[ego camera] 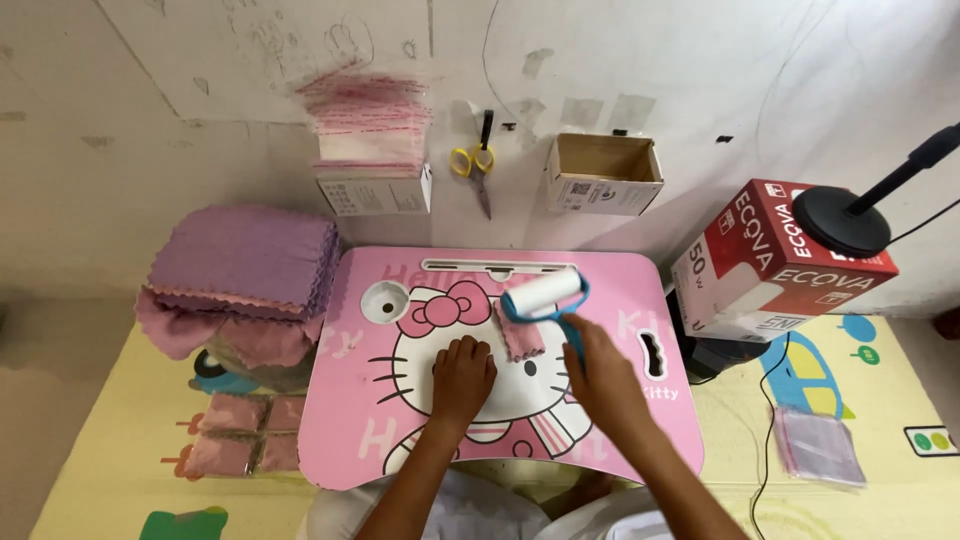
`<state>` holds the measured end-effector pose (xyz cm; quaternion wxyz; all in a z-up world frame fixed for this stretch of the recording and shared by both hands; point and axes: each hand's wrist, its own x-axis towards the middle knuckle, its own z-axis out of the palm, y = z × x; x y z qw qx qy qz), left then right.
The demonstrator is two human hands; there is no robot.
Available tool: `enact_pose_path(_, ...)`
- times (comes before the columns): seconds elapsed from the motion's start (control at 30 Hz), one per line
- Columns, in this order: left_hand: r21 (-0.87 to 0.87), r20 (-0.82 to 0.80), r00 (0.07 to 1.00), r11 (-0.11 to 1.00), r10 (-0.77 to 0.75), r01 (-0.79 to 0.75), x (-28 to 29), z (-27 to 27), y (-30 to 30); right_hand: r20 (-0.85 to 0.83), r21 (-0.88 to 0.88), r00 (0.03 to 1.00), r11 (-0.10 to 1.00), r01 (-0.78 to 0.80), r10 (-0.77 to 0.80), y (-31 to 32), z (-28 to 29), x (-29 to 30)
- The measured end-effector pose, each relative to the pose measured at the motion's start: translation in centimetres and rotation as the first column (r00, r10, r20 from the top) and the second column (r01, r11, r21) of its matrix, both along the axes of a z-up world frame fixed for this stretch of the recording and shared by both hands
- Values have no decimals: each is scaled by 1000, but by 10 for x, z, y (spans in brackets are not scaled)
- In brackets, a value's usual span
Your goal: The person uses a lint roller to clean small fabric cloths on a Hello Kitty tray. They roll the lint roller over grey and pink cloths, fold them, and place one into a plastic bag. The process is repeated with additional cloths.
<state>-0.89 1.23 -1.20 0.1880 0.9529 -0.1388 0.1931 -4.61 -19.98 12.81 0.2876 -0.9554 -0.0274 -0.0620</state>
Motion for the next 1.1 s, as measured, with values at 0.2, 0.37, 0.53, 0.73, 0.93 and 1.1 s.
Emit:
enact_pose_path(0.2,46,68,998,999,2,-5,0,-2,0,-78,-27,997,999,-30,27,16,-16,-10)
enact_pose_path(0.37,55,64,998,998,5,-9,1,-4,0,-81,-61,996,997,-53,48,17,-32,-18)
enact_pose_path(0.53,50,63,998,999,11,-14,2,-9,0,-64,-103,997,994,-44,37,9,-44,-36)
enact_pose_path(0.73,36,33,999,999,14,-15,3,-8,-1,-65,-126,998,992,-21,13,8,-45,-35)
enact_pose_path(0.93,49,37,999,999,16,-18,3,-7,-1,-37,-162,997,984,-69,64,21,-46,10)
enact_pose_path(1.1,29,22,1000,999,16,-16,5,-10,-1,11,-184,995,978,-94,98,33,-50,46)
